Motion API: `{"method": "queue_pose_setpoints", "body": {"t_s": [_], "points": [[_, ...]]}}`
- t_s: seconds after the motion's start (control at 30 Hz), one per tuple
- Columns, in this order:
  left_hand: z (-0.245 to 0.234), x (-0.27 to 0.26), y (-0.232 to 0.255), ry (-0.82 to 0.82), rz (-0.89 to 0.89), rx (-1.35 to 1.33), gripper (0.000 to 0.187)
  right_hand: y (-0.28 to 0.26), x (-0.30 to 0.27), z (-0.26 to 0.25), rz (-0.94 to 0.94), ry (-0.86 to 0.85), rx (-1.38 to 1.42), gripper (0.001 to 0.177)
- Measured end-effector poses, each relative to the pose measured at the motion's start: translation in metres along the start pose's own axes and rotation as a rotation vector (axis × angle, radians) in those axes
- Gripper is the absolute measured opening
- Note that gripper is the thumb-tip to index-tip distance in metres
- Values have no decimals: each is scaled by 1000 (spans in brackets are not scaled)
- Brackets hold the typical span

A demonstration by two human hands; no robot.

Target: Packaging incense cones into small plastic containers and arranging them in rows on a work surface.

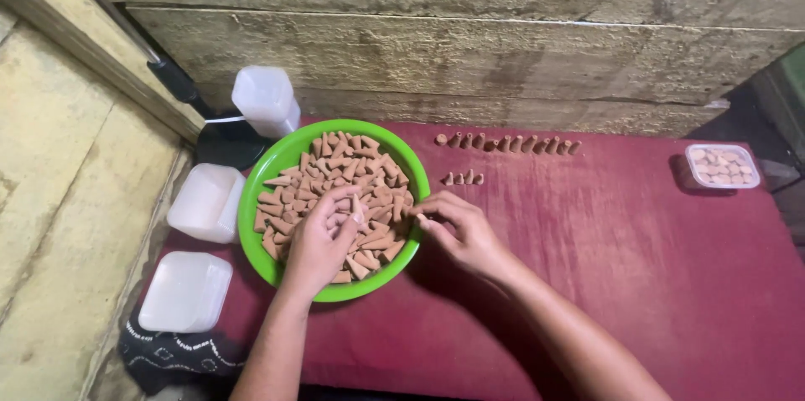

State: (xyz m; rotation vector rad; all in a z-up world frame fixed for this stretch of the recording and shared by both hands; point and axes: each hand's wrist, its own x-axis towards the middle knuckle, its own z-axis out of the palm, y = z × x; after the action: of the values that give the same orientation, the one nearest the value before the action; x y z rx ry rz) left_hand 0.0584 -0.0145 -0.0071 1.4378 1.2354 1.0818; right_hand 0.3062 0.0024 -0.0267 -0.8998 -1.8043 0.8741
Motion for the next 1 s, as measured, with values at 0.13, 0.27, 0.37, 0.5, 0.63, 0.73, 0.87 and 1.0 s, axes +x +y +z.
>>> {"method": "queue_pose_setpoints", "body": {"t_s": [0.13,0.27,0.37,0.5,0.63,0.73,0.87,1.0], "points": [[22,2,-1,-42,-15,-8,39,20,-37,-39,58,33,-61,17],[44,6,15,-109,3,52,35,39,-66,-82,363,189,-177,25],[57,17,12,-139,54,170,31,42,-77,-110,514,292,-193,30],[76,42,15,-154,190,359,17,44,-79,-126,611,424,-67,32],[102,70,21,-228,273,426,9,85,-88,-152,571,487,44,30],[123,93,23,-273,376,424,4,81,-79,-153,521,441,84,29],[148,122,26,-380,353,443,9,89,-67,-152,479,366,-25,37],[176,152,3,-500,278,778,12,98,-55,-145,446,392,-63,38]]}}
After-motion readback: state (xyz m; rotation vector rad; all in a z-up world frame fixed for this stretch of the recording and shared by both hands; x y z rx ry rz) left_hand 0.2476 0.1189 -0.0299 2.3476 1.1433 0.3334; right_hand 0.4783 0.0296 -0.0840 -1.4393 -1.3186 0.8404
